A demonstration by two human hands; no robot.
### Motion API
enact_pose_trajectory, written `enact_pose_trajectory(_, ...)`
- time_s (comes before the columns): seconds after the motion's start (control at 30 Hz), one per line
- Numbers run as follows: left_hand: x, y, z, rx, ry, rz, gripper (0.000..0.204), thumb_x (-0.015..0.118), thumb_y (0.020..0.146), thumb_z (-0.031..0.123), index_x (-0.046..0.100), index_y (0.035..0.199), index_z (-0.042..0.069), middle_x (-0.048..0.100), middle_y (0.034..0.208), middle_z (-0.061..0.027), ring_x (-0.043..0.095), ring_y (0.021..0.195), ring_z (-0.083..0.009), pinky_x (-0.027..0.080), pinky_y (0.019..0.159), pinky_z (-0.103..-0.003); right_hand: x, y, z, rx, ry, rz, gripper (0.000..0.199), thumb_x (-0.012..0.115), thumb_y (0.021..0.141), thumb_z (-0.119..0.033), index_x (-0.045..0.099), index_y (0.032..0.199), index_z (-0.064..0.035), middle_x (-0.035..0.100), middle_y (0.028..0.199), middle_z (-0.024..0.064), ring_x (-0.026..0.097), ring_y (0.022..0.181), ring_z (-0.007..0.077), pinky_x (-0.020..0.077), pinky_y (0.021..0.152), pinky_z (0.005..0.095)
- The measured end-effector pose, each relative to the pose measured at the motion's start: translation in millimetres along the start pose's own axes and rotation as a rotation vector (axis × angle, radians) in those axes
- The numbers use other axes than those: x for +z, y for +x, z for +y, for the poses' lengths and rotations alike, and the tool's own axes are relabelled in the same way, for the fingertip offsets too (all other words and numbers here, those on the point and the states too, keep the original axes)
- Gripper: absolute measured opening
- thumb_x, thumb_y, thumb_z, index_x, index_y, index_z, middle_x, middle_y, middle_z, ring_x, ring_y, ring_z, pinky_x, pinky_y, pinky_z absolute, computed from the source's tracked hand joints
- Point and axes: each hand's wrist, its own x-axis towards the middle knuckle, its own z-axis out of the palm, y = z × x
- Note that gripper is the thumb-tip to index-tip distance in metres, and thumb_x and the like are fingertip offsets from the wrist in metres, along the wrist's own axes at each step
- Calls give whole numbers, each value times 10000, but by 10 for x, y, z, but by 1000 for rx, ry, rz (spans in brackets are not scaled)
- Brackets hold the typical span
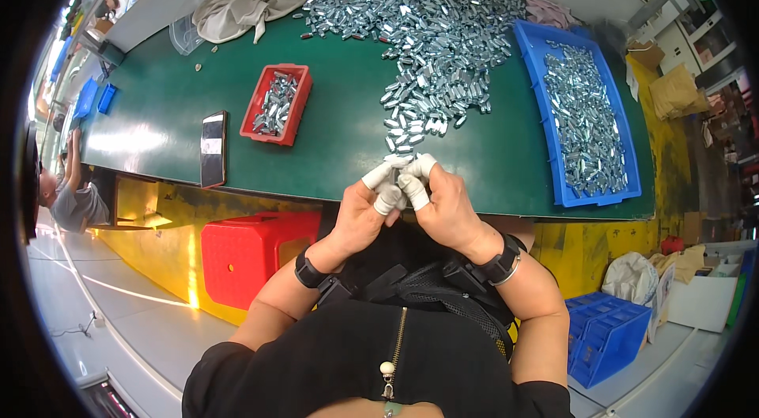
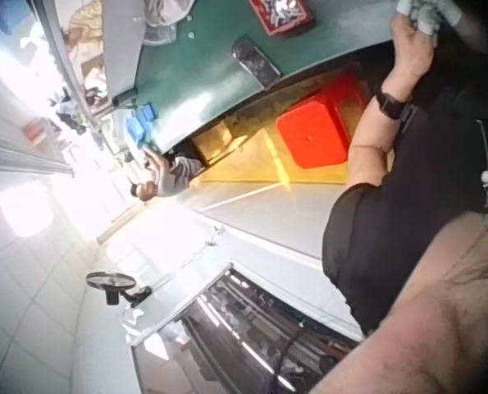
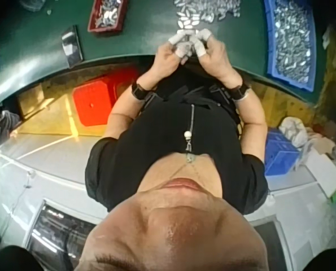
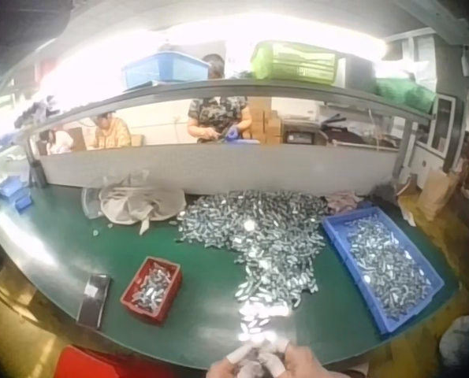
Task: Inspecting and sorting small metal components on a factory workbench.
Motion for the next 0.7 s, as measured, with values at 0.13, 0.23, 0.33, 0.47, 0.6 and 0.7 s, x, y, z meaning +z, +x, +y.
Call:
enact_pose_trajectory(0.13, -138, 20, -37, -135, -162, 106, 391, 487, 944, 259, 459, 1256, 25, 550, 760, -24, 426, 538, -52, 343, 503, -174, -29, -78, 144, -256, -187, 18, 115, 538, 903, -122, 546, 911, -7, 582, 727, 63, 560, 641, 120, 453, 598, 253)
enact_pose_trajectory(0.23, -168, 27, -55, -149, -143, 183, 386, 473, 951, 273, 465, 1248, 28, 554, 747, -28, 418, 520, -50, 335, 496, -172, -125, -59, 190, -59, -165, 100, 114, 543, 894, -110, 563, 917, 0, 602, 766, 88, 580, 672, 153, 460, 622, 262)
enact_pose_trajectory(0.33, -147, 35, -54, -118, -34, 201, 370, 478, 949, 257, 469, 1241, 29, 560, 746, -29, 431, 526, -48, 342, 502, -171, -125, -39, 260, 3, -177, 132, 114, 549, 886, -100, 581, 925, 3, 619, 802, 107, 598, 699, 179, 466, 639, 271)
enact_pose_trajectory(0.47, -70, 29, -90, -127, -25, 130, 363, 478, 949, 253, 475, 1230, 24, 571, 753, -32, 438, 532, -45, 348, 512, -170, -89, -39, 315, -57, -200, 114, 116, 560, 866, -83, 606, 927, 5, 632, 824, 140, 609, 714, 237, 467, 641, 301)
enact_pose_trajectory(0.6, -92, 31, -74, -119, 0, 142, 369, 483, 947, 253, 470, 1233, 20, 578, 762, -38, 447, 540, -47, 355, 523, -171, -108, -66, 361, -14, -180, 97, 113, 566, 852, -73, 616, 918, 4, 631, 809, 161, 609, 718, 277, 463, 636, 330)
enact_pose_trajectory(0.7, -128, 34, -82, -97, 12, 163, 378, 485, 946, 251, 457, 1242, 17, 582, 766, -42, 448, 541, -49, 355, 526, -174, -148, -64, 389, 12, -233, 71, 119, 558, 870, -91, 618, 938, -13, 644, 829, 120, 621, 760, 207, 470, 664, 295)
